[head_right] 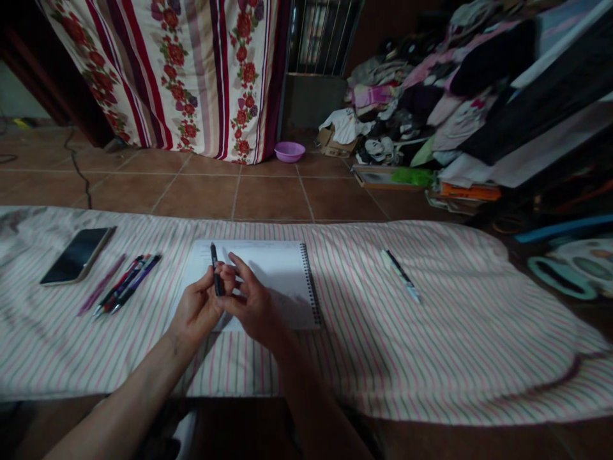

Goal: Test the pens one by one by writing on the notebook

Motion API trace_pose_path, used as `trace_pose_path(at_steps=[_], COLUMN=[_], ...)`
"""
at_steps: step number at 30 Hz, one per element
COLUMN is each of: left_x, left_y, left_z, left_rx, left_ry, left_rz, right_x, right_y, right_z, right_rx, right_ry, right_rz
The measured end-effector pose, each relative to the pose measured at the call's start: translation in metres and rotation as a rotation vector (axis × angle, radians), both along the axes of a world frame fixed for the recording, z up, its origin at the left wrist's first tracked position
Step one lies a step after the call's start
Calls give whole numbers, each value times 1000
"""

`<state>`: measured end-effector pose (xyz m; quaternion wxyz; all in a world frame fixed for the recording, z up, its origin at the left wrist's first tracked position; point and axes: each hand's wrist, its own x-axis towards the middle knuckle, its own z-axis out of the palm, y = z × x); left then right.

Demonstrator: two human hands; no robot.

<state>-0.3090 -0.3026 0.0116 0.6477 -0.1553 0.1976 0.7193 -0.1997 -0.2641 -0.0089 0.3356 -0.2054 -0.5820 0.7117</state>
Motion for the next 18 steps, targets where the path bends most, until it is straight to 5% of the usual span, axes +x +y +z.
trace_pose_path(at_steps=[10, 18], left_x=[3, 7], left_y=[-6, -8], left_z=[1, 6], left_rx=[31, -52], left_ry=[99, 191], left_rz=[-49, -39], right_x=[-1, -6], right_y=[-9, -21], right_z=[3, -3], right_rx=[-27, 161], right_ry=[-35, -79], right_rz=[-71, -221])
